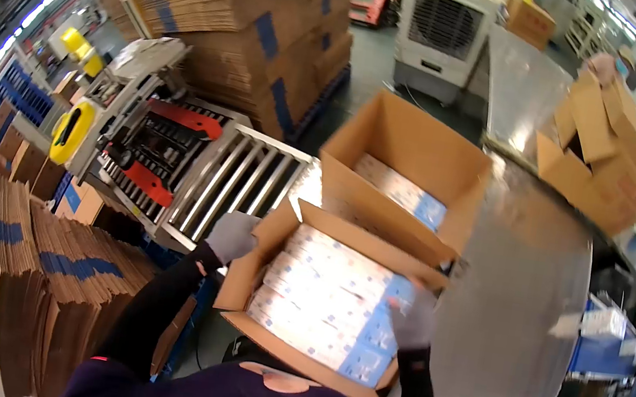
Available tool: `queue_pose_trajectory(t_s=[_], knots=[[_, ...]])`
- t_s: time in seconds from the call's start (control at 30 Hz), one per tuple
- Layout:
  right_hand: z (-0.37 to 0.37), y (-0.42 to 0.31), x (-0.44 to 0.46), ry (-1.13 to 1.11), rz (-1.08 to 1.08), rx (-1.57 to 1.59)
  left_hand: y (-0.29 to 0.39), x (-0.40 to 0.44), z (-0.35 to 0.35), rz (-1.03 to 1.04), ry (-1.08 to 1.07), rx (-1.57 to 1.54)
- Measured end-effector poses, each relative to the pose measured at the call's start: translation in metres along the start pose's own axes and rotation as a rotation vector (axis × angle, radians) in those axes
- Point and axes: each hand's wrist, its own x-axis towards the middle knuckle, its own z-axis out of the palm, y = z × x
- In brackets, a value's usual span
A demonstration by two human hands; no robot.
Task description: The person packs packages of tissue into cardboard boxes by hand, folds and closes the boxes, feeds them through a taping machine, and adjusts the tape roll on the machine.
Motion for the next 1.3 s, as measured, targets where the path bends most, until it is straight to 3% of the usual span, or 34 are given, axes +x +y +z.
queue_pose_trajectory(t_s=[0.07, 0.1, 0.17, 0.23, 0.27, 0.3, 0.33, 0.43, 0.47, 0.5, 0.57, 0.63, 0.7, 0.73, 0.77, 0.83, 0.87, 0.9, 0.93, 0.97, 1.0, 1.03, 1.07, 1.1, 1.13, 1.17, 1.23, 1.3], knots=[[0.034, 0.011, -0.039, 0.324, 0.200, -0.114, -0.028, 0.011, -0.021, -0.035, 0.013, -0.084], [0.060, 0.018, -0.062, 0.429, 0.257, -0.353, -0.043, 0.017, -0.043, -0.005, 0.015, -0.061], [0.149, 0.089, -0.127, 0.342, 0.906, 0.250, -0.089, 0.029, -0.063, 0.049, 0.097, 0.028], [0.139, 0.002, -0.094, -0.011, 0.904, 0.091, -0.139, 0.039, -0.086, 0.086, 0.138, 0.031], [0.123, -0.058, -0.062, -0.184, 0.887, 0.008, -0.159, 0.045, -0.089, 0.047, 0.093, 0.138], [0.121, -0.112, -0.040, 0.134, 0.645, 0.209, -0.179, 0.051, -0.095, -0.004, 0.058, 0.249], [0.112, -0.178, -0.004, 0.157, 0.516, 0.469, -0.185, 0.056, -0.098, 0.046, 0.006, 0.287], [0.152, -0.285, 0.078, -0.640, 0.045, 0.494, -0.210, 0.060, -0.043, 0.117, -0.136, 0.430], [0.183, -0.303, 0.083, -0.806, -0.282, 0.158, -0.214, 0.068, -0.013, 0.052, -0.251, 0.416], [0.208, -0.322, 0.098, -1.186, -0.279, -0.207, -0.205, 0.069, -0.012, 0.052, -0.383, 0.378], [0.217, -0.297, 0.155, -1.296, -0.024, -0.085, -0.186, 0.072, -0.045, 0.117, -0.330, 0.215], [0.223, -0.267, 0.153, -0.883, 0.052, -0.377, -0.164, 0.091, -0.093, 0.083, -0.159, 0.076], [0.241, -0.247, 0.139, -0.483, 0.081, -0.503, -0.165, 0.125, -0.123, 0.354, 0.718, 0.242], [0.254, -0.239, 0.120, -0.304, 0.086, -0.482, -0.179, 0.135, -0.127, 0.111, 0.573, 0.142], [0.264, -0.232, 0.102, -0.135, 0.087, -0.460, -0.194, 0.123, -0.115, -0.002, 0.549, 0.176], [0.287, -0.201, 0.085, 0.248, 0.124, 0.089, -0.225, 0.097, -0.092, -0.226, 0.477, 0.256], [0.281, -0.217, 0.086, 0.342, 0.233, 0.426, -0.233, 0.060, -0.064, -0.271, 0.466, 0.371], [0.289, -0.209, 0.080, 0.331, 0.322, 0.470, -0.238, 0.028, -0.048, -0.404, 0.151, 0.315], [0.296, -0.200, 0.074, 0.323, 0.411, 0.514, -0.248, 0.013, -0.023, -0.443, 0.049, 0.163], [0.315, -0.160, 0.062, 0.216, 0.450, 0.253, -0.250, 0.007, -0.022, -0.369, 0.120, 0.116], [0.300, -0.176, 0.069, 0.129, 0.565, 0.763, -0.253, 0.019, -0.011, -0.300, 0.304, 0.122], [0.295, -0.209, 0.074, 0.192, 0.578, 0.794, -0.264, 0.040, 0.002, -0.182, 0.399, 0.105], [0.306, -0.204, 0.062, 0.234, 0.519, 0.626, -0.269, 0.066, -0.005, -0.138, 0.245, 0.030], [0.314, -0.241, 0.063, 0.368, 0.606, 0.899, -0.272, 0.090, -0.014, -0.109, 0.148, 0.040], [0.336, -0.254, 0.056, 0.475, 0.652, 0.806, -0.282, 0.106, -0.017, -0.054, 0.142, 0.061], [0.365, -0.262, 0.051, 0.565, 0.720, 0.497, -0.292, 0.115, -0.018, 0.001, 0.127, 0.074], [0.423, -0.256, 0.040, 0.493, 0.771, -0.053, -0.321, 0.122, -0.033, -0.032, 0.153, 0.097], [0.415, -0.314, 0.113, 0.359, 0.696, 0.264, -0.360, 0.135, -0.060, -0.071, 0.149, 0.159]])
